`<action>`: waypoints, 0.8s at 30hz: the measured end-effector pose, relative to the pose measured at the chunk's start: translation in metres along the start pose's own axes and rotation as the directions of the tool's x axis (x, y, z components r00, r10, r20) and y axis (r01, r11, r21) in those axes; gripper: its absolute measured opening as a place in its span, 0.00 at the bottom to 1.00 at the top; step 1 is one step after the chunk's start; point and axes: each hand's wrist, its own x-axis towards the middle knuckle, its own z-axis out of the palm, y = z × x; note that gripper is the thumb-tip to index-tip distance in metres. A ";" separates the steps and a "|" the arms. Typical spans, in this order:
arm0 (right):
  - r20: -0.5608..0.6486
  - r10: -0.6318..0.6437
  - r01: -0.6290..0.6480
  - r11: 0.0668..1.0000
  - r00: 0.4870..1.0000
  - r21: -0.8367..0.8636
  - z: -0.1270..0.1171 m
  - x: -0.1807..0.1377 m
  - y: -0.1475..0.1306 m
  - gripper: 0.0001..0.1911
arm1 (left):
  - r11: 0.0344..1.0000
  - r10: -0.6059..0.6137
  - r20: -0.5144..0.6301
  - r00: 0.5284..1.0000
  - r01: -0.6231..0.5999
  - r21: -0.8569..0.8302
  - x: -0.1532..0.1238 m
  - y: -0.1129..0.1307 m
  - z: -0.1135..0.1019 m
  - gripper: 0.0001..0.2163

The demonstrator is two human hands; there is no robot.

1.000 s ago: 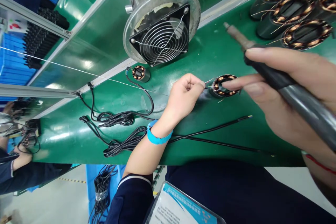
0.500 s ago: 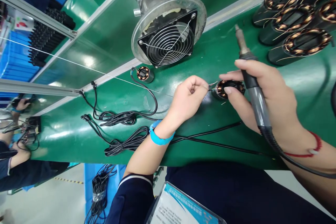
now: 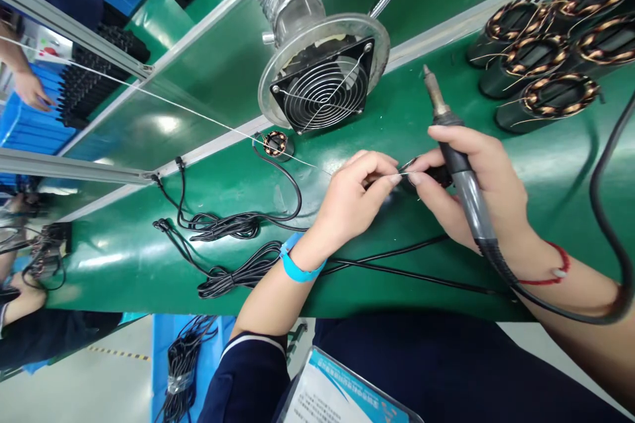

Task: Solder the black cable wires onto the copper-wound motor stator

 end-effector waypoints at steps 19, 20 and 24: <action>-0.019 -0.141 0.141 0.989 0.990 0.032 -0.055 -0.033 -0.002 0.05 | 0.949 -0.313 -0.044 0.949 0.314 0.006 -0.005 0.004 0.010 0.08; 0.038 -0.163 0.160 0.985 0.986 0.071 -0.055 -0.035 -0.001 0.05 | 0.950 -0.313 -0.047 0.949 0.313 0.000 -0.006 0.004 0.011 0.08; 0.019 -0.136 0.133 0.981 0.990 0.138 -0.053 -0.040 0.001 0.01 | 0.951 -0.308 -0.051 0.950 0.309 -0.004 -0.006 0.004 0.012 0.08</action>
